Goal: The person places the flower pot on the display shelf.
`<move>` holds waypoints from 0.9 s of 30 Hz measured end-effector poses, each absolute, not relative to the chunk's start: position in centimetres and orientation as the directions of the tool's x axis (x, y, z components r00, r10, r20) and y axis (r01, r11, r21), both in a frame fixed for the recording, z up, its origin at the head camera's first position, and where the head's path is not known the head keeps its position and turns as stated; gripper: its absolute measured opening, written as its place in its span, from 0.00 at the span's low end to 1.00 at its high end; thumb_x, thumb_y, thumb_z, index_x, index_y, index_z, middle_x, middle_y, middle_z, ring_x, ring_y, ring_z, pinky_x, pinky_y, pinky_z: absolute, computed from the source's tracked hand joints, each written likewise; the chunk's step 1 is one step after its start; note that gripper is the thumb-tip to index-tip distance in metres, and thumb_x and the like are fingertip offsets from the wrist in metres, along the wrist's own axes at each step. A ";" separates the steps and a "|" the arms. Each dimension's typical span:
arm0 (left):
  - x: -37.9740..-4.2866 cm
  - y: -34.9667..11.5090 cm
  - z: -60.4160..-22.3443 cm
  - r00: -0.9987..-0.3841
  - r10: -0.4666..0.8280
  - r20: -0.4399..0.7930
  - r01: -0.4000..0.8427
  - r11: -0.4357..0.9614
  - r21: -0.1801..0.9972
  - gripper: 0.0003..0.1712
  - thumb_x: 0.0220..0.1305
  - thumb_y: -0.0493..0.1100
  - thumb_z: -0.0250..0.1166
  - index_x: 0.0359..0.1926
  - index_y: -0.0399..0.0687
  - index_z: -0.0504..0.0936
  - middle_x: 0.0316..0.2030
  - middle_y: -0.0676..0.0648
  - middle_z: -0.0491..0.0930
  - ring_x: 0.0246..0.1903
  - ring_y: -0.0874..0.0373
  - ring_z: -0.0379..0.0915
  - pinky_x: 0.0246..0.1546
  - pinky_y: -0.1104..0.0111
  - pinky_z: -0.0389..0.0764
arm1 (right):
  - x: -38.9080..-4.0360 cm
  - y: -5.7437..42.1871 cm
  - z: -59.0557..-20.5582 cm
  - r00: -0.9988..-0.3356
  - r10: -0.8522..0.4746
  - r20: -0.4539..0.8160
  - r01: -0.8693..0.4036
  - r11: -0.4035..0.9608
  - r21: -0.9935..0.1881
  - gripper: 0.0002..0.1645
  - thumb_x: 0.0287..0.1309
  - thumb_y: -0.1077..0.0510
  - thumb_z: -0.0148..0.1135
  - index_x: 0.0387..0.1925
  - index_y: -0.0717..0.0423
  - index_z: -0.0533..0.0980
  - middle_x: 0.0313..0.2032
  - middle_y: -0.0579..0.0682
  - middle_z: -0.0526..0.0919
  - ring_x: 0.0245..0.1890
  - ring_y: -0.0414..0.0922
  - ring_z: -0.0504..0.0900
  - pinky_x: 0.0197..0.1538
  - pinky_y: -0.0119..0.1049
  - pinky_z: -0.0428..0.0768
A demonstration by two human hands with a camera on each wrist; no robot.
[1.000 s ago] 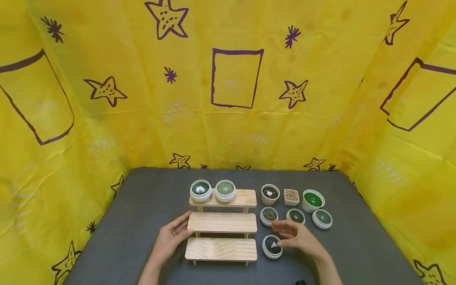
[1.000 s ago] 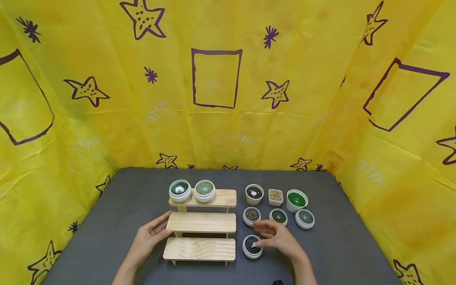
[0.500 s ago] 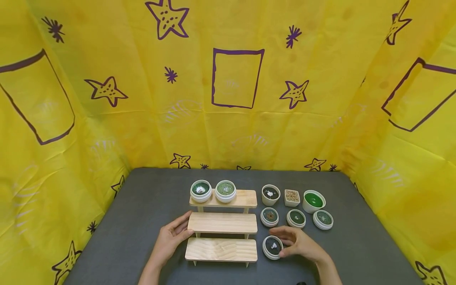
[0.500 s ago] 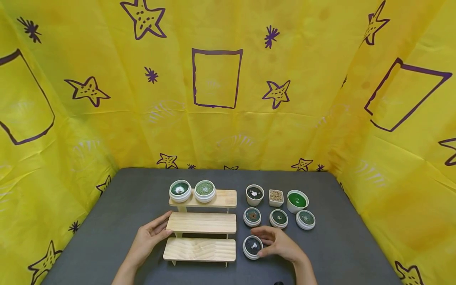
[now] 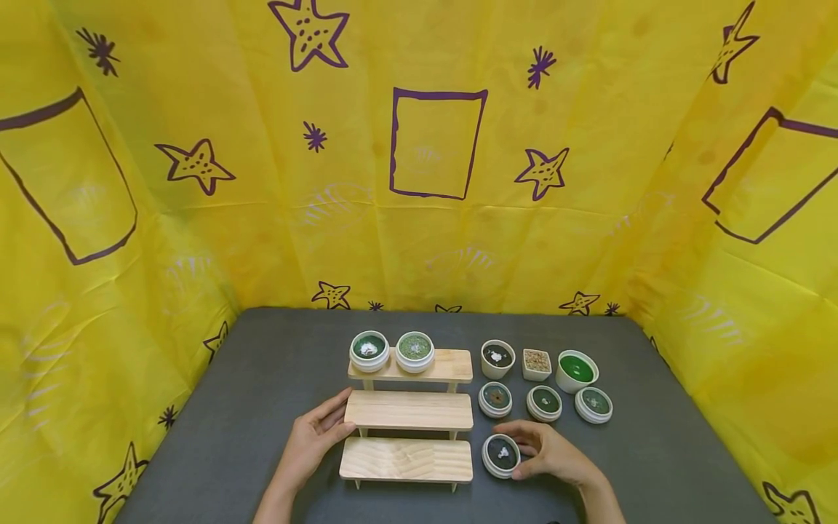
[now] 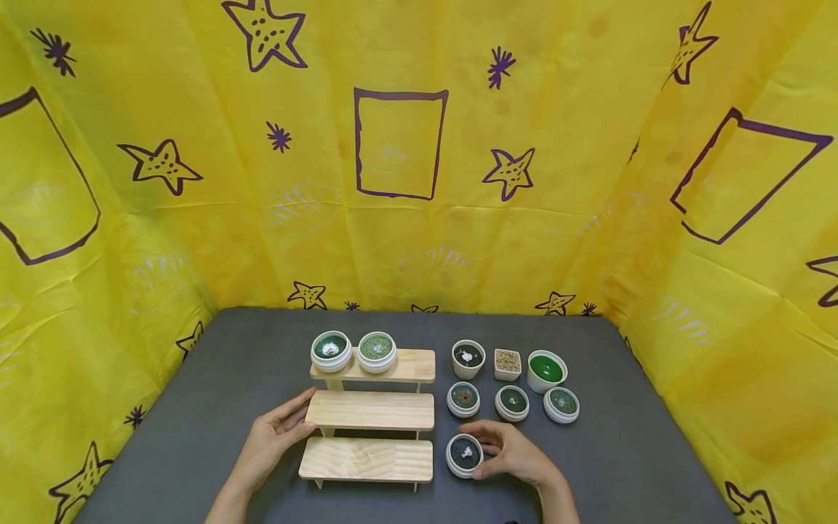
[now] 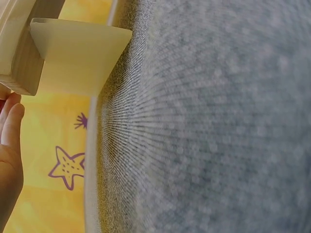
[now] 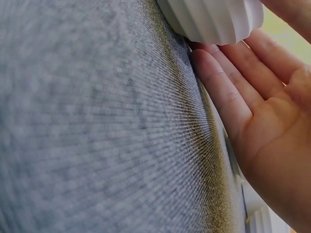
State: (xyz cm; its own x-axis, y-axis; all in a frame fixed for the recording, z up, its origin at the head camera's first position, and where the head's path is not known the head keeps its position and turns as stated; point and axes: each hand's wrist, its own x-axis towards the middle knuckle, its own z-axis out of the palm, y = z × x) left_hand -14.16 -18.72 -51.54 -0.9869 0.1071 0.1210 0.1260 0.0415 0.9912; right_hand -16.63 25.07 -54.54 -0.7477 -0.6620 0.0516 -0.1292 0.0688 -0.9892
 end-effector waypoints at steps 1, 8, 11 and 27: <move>-14.2 -18.7 -51.5 -0.987 0.105 0.123 0.128 0.039 0.991 0.35 0.62 0.33 0.67 0.67 0.26 0.65 0.69 0.27 0.63 0.54 0.79 0.74 0.50 0.80 0.81 | -16.6 25.1 -54.5 -0.749 -0.661 0.046 -0.126 0.075 -0.989 0.40 0.48 0.68 0.73 0.61 0.76 0.67 0.60 0.53 0.80 0.57 0.30 0.78 0.59 0.22 0.77; -14.1 -18.7 -51.5 -0.986 0.102 0.132 0.135 0.027 0.990 0.35 0.62 0.32 0.66 0.67 0.25 0.65 0.68 0.25 0.62 0.54 0.78 0.75 0.49 0.79 0.81 | -16.8 25.0 -54.5 -0.754 -0.657 0.020 -0.117 0.103 -0.988 0.38 0.49 0.66 0.73 0.61 0.73 0.69 0.57 0.46 0.82 0.54 0.32 0.81 0.55 0.25 0.80; -14.1 -18.7 -51.6 -0.986 0.104 0.131 0.134 0.027 0.991 0.35 0.62 0.32 0.66 0.67 0.26 0.66 0.68 0.25 0.62 0.54 0.78 0.75 0.49 0.79 0.81 | -16.7 25.0 -54.5 -0.755 -0.655 0.023 -0.116 0.099 -0.988 0.37 0.49 0.67 0.73 0.61 0.73 0.70 0.57 0.53 0.82 0.53 0.33 0.81 0.53 0.26 0.81; -14.2 -18.7 -51.6 -0.989 0.113 0.098 0.100 0.016 0.995 0.36 0.62 0.32 0.67 0.68 0.27 0.65 0.69 0.30 0.65 0.54 0.77 0.75 0.50 0.79 0.81 | -16.6 24.8 -54.4 -0.783 -0.620 0.039 -0.118 0.087 -0.989 0.35 0.50 0.69 0.71 0.60 0.74 0.70 0.55 0.65 0.80 0.49 0.36 0.84 0.47 0.30 0.85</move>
State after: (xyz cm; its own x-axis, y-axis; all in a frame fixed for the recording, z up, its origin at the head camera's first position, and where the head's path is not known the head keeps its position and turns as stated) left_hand -14.22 -18.73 -51.62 -0.9888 0.1130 0.0979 0.1003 0.0159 0.9948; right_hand -16.58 24.85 -54.43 -0.7833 -0.6204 0.0386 -0.1178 0.0871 -0.9892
